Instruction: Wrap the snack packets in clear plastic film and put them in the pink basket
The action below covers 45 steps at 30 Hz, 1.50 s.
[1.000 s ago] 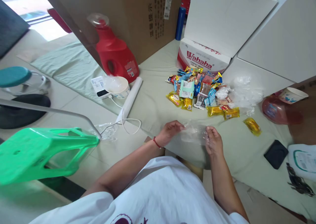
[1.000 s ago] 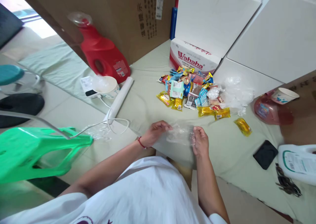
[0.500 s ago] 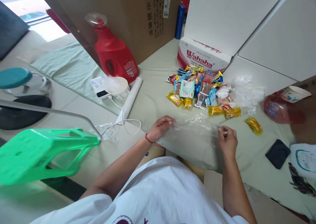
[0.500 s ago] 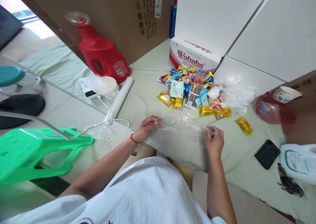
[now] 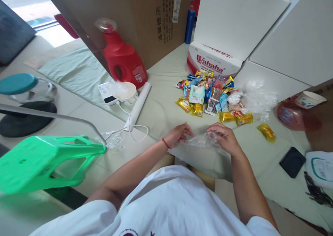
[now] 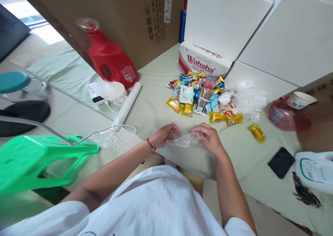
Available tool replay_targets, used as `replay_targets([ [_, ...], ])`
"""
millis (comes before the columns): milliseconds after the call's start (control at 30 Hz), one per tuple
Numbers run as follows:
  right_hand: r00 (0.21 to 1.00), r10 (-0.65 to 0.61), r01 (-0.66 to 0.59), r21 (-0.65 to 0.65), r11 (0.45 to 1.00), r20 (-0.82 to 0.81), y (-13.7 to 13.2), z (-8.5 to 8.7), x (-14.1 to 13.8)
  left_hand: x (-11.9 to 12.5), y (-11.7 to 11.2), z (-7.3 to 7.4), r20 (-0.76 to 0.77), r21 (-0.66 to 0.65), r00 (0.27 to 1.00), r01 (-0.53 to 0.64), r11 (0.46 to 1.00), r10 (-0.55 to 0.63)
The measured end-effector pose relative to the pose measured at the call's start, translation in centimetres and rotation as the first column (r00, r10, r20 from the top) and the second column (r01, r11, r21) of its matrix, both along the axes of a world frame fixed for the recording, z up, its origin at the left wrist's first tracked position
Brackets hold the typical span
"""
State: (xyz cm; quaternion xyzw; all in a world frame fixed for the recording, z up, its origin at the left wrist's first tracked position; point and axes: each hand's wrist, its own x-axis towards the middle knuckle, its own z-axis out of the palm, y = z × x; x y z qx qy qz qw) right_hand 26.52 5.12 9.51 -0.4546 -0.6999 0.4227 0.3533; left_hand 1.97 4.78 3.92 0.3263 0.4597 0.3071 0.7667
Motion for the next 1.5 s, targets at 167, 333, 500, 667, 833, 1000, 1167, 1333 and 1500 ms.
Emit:
replay_targets([
  [167, 0.99, 0.015, 0.002, 0.116, 0.993, -0.14, -1.7, 2.1, 0.2, 2.5, 0.3, 0.0, -0.062, -0.107, 0.997, 0.032, 0.994, -0.039],
  [333, 0.809, -0.086, 0.202, 0.138, 0.97, -0.582, -2.6, 2.1, -0.1, 5.5, -2.5, -0.7, 0.04, -0.168, 0.997, 0.079, 0.983, -0.073],
  [500, 0.639, -0.034, 0.263, 0.177, 0.948, -0.768, -1.6, 1.8, -1.6, 8.8, -5.9, -1.8, 0.477, -0.382, 0.838, 0.468, 0.797, -0.264],
  [667, 0.525, -0.173, 0.387, 0.052, 0.921, -0.833, -0.8, 1.1, -3.3, 10.7, -5.8, -2.6, 0.659, -0.314, 0.735, 0.462, 0.83, -0.16],
  [833, 0.289, -0.285, 0.361, -0.172, 0.917, -0.914, -0.7, -0.8, -4.1, 9.1, -3.5, -2.3, 0.633, -0.367, 0.769, 0.195, 0.91, 0.091],
  [1000, 0.129, -0.337, 0.359, -0.272, 0.893, -0.933, -0.2, -2.7, -3.6, 7.0, -2.6, -1.6, 0.541, -0.394, 0.812, 0.017, 0.919, 0.217],
  [1167, 0.102, -0.361, 0.385, -0.298, 0.873, -0.927, 0.6, -3.7, -2.7, 7.2, -2.8, -1.5, 0.385, -0.317, 0.922, 0.16, 0.935, -0.027],
  [1333, 0.127, -0.355, 0.369, -0.288, 0.884, -0.926, 0.9, -4.7, -1.7, 6.5, -2.7, -1.7, 0.189, -0.251, 0.977, 0.15, 0.956, -0.103],
  [1500, 0.387, -0.379, 0.232, -0.309, 0.923, -0.841, 0.6, -6.4, 2.0, 2.4, -1.9, -1.3, -0.059, -0.081, 0.983, -0.181, 0.98, 0.177],
])
